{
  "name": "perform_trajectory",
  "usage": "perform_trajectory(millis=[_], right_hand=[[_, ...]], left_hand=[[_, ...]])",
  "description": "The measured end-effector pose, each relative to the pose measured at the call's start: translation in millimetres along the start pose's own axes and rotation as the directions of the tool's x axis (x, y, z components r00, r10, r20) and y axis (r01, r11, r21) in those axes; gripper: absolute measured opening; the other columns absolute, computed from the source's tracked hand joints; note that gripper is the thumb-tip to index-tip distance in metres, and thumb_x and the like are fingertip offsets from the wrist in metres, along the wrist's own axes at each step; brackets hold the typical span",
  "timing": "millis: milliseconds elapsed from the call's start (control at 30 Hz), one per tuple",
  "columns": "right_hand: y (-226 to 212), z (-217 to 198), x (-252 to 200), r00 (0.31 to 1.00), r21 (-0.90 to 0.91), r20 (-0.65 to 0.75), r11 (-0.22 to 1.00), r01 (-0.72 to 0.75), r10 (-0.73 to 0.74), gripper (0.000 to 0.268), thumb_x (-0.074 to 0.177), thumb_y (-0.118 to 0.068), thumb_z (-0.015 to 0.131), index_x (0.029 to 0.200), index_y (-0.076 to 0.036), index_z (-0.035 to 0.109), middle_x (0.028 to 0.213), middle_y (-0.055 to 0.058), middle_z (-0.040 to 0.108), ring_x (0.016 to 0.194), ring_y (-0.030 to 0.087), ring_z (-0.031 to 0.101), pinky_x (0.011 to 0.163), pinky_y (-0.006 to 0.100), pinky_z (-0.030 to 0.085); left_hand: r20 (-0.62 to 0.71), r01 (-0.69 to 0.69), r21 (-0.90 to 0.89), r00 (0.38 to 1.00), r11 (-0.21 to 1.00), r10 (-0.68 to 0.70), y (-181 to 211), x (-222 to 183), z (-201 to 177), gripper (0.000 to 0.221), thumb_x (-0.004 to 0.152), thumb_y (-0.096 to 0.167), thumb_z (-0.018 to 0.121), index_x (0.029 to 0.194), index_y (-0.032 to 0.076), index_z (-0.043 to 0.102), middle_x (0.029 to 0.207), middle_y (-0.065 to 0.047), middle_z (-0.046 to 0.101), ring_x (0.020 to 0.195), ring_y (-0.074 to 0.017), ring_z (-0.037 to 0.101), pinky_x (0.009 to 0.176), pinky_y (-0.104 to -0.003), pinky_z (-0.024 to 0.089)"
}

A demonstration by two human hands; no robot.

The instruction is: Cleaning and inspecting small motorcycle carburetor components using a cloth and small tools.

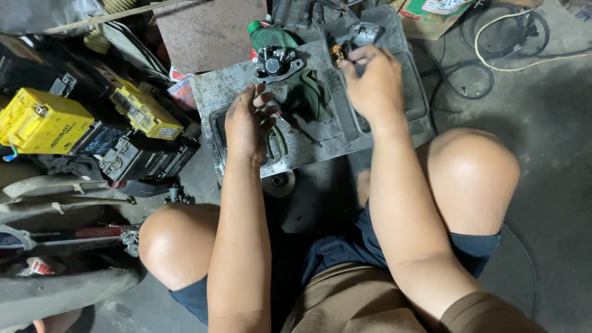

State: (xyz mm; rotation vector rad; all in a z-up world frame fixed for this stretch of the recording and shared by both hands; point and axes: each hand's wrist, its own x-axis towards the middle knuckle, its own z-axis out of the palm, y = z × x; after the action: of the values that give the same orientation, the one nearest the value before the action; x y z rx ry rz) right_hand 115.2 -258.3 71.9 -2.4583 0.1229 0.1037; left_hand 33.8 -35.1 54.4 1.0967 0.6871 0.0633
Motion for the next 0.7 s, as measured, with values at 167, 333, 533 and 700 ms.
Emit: perform_trajectory(millis=[167, 333, 533, 700], right_hand=[[19.8, -22.3, 2.6, 0.967, -0.071, 0.09, 0.97, -0.231, 0.237, 0.044, 0.099, -0.04, 0.07, 0.134, -0.015, 0.061, 0.143, 0.021, 0.051, 0.139, 0.04, 0.046, 0.109, 0.057, 0.045], [33.3, -29.6, 2.8, 0.917, -0.131, 0.17, 0.931, -0.341, 0.36, 0.069, 0.099, -0.038, 0.071, 0.152, -0.004, 0.043, 0.157, 0.032, 0.033, 0.149, 0.043, 0.034, 0.117, 0.059, 0.037], [33.5, -29.7, -5.4, 0.892, -0.141, 0.257, 0.928, -0.345, 0.371, 0.095, 0.087, -0.04, 0.084, 0.153, 0.006, 0.033, 0.152, 0.041, 0.037, 0.147, 0.05, 0.036, 0.12, 0.058, 0.034], [52.6, -9.1, 3.0, 0.911, -0.102, 0.224, 0.938, -0.332, 0.347, 0.095, 0.082, -0.034, 0.09, 0.15, 0.005, 0.036, 0.143, 0.038, 0.048, 0.141, 0.049, 0.044, 0.115, 0.056, 0.041]], left_hand=[[-0.004, 0.016, 0.035, 1.0, 0.999, -0.016, -7.1, 7.2, 4.1, 0.037, 0.097, 0.036, 0.064, 0.119, 0.006, 0.069, 0.093, -0.004, 0.075, 0.076, -0.0204, 0.072, 0.072, -0.035, 0.053], [-0.005, 0.02, 0.064, 1.0, 0.998, -0.019, -16.0, 12.6, 7.3, 0.036, 0.097, 0.037, 0.065, 0.118, 0.008, 0.071, 0.091, -0.003, 0.076, 0.075, -0.0187, 0.072, 0.07, -0.034, 0.052], [-0.036, 0.054, 0.115, 0.998, 0.992, -0.05, -21.7, 16.7, 14.6, 0.035, 0.094, 0.037, 0.066, 0.115, 0.009, 0.071, 0.089, -0.002, 0.076, 0.072, -0.0185, 0.073, 0.067, -0.033, 0.052], [-0.036, 0.04, 0.134, 0.999, 0.99, -0.035, -26.7, 19.4, 14.6, 0.036, 0.095, 0.038, 0.067, 0.116, 0.009, 0.072, 0.091, -0.004, 0.076, 0.074, -0.0195, 0.074, 0.068, -0.034, 0.054]])
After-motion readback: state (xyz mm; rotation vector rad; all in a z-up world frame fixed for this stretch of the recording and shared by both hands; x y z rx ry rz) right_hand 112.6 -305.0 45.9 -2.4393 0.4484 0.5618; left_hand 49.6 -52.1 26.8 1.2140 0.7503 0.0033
